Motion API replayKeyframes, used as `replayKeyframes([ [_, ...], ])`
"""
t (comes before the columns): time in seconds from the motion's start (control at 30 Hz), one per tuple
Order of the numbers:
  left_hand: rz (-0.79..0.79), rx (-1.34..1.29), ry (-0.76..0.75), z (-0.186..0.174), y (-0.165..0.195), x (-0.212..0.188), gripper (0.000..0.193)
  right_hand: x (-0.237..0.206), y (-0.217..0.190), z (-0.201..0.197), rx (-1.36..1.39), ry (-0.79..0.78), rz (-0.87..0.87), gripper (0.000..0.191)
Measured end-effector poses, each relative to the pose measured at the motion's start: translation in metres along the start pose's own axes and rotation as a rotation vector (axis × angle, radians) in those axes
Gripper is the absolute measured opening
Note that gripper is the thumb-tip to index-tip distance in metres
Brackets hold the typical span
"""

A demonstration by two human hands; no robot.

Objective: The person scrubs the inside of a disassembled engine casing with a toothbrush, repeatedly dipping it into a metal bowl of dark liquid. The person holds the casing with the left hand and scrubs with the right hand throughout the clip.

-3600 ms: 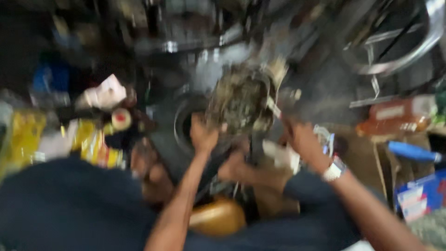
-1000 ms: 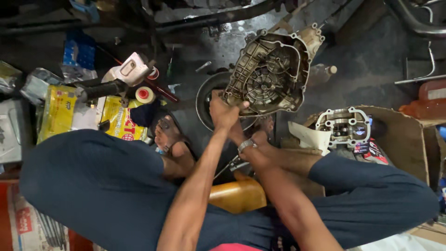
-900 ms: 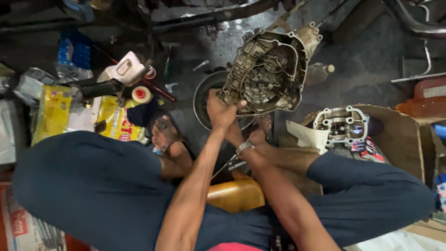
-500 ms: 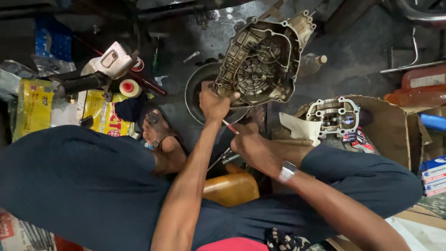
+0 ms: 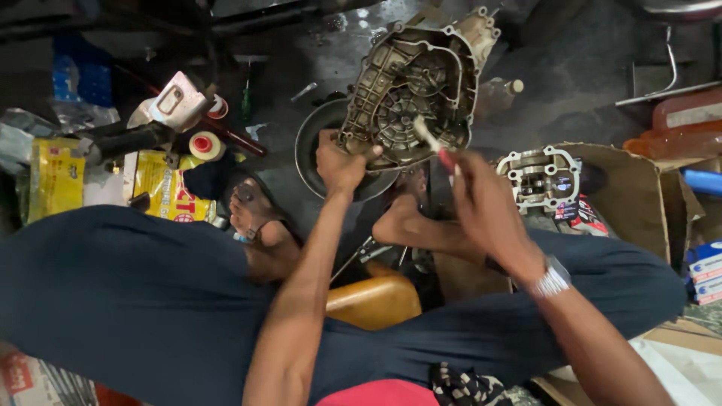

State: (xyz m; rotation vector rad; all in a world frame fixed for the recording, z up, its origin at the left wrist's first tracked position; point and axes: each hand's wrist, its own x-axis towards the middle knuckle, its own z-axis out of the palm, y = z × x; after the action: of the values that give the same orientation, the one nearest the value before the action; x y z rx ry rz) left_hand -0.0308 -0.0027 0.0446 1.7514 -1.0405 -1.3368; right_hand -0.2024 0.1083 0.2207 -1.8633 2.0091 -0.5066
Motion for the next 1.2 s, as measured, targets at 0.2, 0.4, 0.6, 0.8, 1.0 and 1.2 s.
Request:
replayKeyframes([
  [0.2, 0.042, -0.016, 0.002, 0.002, -0.001, -0.003, 0.070, 0.090, 0.007, 0.057, 0.165, 0.365, -0.003, 0.030],
  [0.4, 0.060, 0.047, 0.022, 0.000, 0.005, -0.003, 0.075, 0.088, 0.031, 0.099, 0.165, 0.378, 0.070, 0.030],
  [0.6, 0.039, -0.081, -0.019, -0.001, 0.007, -0.009, 0.068, 0.094, 0.022, 0.112, 0.313, 0.523, 0.076, 0.030],
  [0.8, 0.069, -0.051, 0.010, 0.000, 0.007, -0.006, 0.070, 0.085, 0.023, 0.107, 0.161, 0.360, 0.180, 0.033],
  [1.0, 0.046, 0.012, 0.016, -0.001, 0.005, -0.007, 0.074, 0.088, 0.026, 0.118, 0.257, 0.525, -0.043, 0.028],
  [1.2, 0.064, -0.098, 0.007, -0.001, 0.005, -0.007, 0.071, 0.082, 0.043, 0.108, 0.392, 0.365, -0.041, 0.032],
])
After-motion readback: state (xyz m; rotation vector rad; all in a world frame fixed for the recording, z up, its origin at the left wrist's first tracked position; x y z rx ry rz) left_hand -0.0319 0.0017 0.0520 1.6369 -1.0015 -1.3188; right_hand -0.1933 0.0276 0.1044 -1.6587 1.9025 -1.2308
